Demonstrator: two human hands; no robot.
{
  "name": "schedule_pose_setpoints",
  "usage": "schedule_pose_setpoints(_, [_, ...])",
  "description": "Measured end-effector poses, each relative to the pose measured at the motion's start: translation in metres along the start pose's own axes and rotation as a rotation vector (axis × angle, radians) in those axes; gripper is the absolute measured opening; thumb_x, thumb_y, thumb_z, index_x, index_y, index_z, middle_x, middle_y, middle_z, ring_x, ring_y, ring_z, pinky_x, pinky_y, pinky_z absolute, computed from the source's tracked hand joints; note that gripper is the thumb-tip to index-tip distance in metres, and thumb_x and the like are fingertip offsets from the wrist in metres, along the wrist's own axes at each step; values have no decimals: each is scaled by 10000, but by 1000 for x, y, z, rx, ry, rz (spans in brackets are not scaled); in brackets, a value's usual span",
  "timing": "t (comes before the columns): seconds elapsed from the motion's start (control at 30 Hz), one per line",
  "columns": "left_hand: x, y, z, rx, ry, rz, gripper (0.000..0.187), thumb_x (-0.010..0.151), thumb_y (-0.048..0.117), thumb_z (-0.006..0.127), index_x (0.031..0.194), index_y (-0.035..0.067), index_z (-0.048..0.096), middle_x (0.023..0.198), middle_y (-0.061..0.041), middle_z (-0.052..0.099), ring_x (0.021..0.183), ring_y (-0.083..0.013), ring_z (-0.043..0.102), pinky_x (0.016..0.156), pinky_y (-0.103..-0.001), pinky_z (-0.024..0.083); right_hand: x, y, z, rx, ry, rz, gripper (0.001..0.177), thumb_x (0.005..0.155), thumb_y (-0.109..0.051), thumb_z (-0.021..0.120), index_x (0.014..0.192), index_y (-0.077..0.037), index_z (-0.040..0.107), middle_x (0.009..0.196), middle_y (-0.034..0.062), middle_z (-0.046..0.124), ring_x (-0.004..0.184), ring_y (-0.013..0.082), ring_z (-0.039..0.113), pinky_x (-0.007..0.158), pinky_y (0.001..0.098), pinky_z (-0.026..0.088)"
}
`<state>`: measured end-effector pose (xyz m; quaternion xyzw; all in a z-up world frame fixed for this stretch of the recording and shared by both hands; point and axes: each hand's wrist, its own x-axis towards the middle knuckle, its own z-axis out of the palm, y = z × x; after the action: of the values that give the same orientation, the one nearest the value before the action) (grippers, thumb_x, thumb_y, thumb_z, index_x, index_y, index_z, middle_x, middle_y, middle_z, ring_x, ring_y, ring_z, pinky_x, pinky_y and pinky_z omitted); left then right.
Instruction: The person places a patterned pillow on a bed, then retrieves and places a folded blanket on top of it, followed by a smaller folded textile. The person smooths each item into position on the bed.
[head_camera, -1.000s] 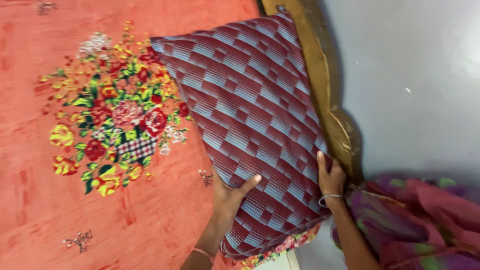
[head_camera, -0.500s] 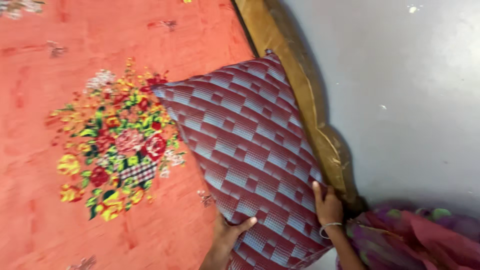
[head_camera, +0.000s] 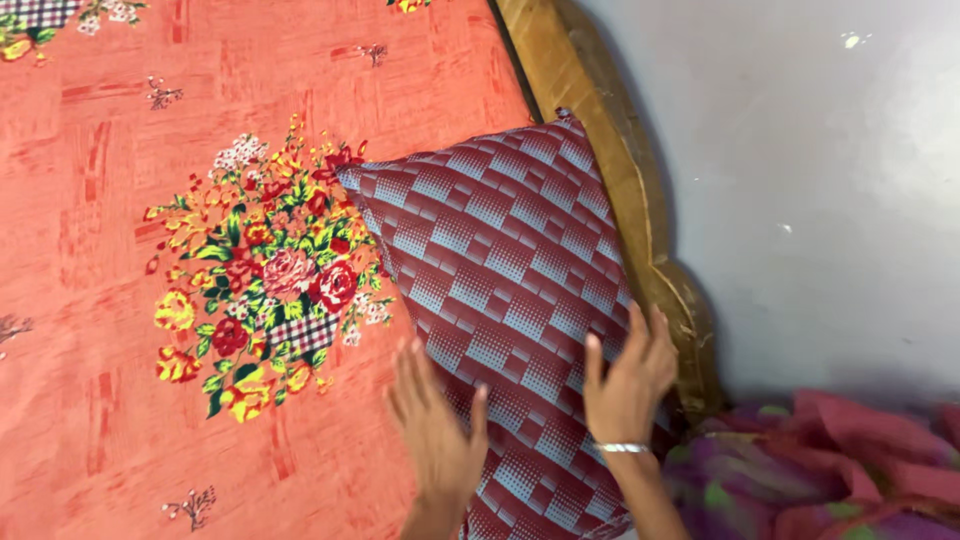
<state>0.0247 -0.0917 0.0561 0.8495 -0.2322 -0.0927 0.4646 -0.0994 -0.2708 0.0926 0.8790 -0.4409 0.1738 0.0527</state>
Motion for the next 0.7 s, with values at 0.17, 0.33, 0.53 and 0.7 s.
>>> schedule_pose_setpoints(0.17, [70,8,23,171,-163,439,705,1020,404,480,1616,107,248,1691,-116,238,1574,-348,152,1246,-619,44,29,-56,29,-19,-37,-46,680,1058,-475,444,1590,-65,336,1691,256,215,1566,397,186,1217,652,77])
schedule_pose_setpoints(0.33, [94,-4,34,263,-355,542,693,991,490,465,1591,201,276,1672,-55,208,1550,-307,129,1190,-698,1,17,-53,46,-51,-167,18,721,1042,-546,427,1625,-146,282,1699,173,223,1564,341,201,1219,675,64])
schedule_pose_setpoints(0.53, [91,-31,37,284,-274,505,718,992,538,458,1609,228,261,1688,-76,183,1558,-317,114,1185,-707,13,-3,-40,56,-114,-120,124,713,1015,-552,463,1616,-200,311,1676,169,259,1548,347,216,1183,710,74])
schedule_pose_setpoints(0.7, [100,-67,31,232,-210,474,788,962,615,448,1602,207,238,1678,-87,176,1548,-306,109,1178,-695,18,-11,-39,68,-104,-125,135,707,1015,-542,460,1611,-185,327,1666,179,287,1550,350,220,1182,720,76])
